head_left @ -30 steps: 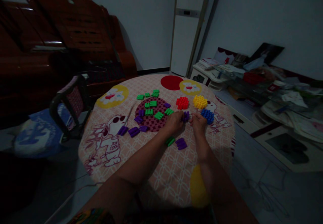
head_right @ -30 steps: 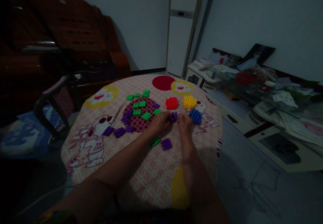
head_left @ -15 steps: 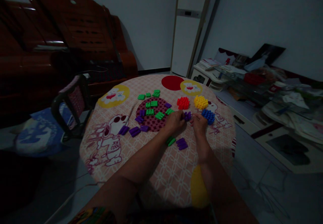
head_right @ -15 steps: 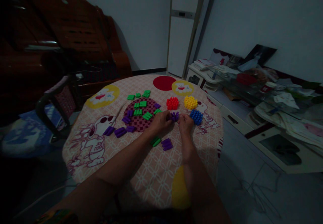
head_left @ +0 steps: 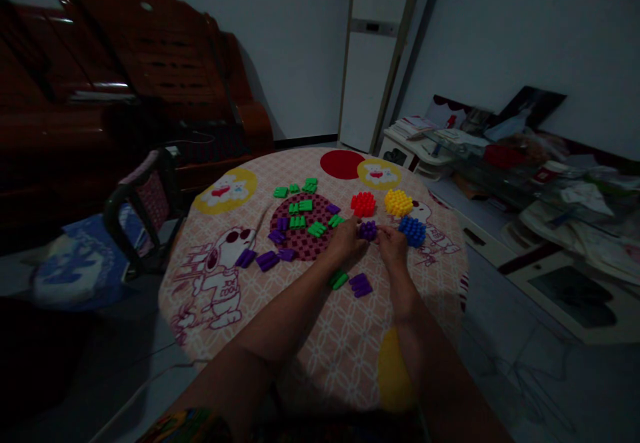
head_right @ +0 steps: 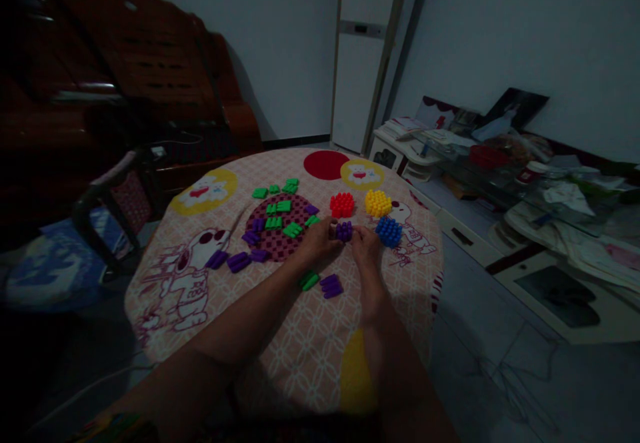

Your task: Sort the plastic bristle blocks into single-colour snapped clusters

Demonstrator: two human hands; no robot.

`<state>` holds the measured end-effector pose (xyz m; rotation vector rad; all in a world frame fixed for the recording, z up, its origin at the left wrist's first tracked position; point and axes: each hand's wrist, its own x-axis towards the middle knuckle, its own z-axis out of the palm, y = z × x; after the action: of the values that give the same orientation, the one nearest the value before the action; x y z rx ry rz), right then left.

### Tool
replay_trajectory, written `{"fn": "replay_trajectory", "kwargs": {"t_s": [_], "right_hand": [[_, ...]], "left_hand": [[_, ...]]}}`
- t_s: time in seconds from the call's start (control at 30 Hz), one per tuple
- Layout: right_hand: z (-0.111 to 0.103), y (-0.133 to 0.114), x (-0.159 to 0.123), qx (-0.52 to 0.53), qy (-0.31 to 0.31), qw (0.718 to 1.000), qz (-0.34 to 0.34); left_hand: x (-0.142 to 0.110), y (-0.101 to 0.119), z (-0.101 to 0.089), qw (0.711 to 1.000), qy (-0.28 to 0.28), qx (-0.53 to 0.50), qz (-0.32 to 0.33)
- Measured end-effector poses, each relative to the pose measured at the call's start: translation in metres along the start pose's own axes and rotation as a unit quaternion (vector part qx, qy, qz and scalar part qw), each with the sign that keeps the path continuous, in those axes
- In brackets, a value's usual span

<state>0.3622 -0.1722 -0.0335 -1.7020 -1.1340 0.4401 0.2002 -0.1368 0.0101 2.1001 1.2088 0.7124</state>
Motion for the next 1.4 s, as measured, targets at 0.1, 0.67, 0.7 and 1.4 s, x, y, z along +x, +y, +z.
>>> {"fn": "replay_trajectory", "kwargs": {"t_s": [0.1,0.67,0.7,1.4], "right_hand": [[0.0,-0.001,-0.001,0.001,0.001,1.0,0.0],[0.001,-0.003,-0.001,0.034,0.02,0.999,0.038],[0.002,-0.002,0.0,0.031,0.019,0.999,0.038],[0.004,0.004,0.002,0.049,0.018,0.997,0.05]], "left_hand": [[0.001,0.0,0.001,1.0,-0.007,-0.01,0.003],[0.006,-0.024,-0.087,0.991,0.054,0.116,-0.033],[0.004,-0.03,-0.102,0.985,0.075,0.14,-0.061],[-0.086,-0.088,-0.17,0.934,-0.131,0.289,-0.165]]}}
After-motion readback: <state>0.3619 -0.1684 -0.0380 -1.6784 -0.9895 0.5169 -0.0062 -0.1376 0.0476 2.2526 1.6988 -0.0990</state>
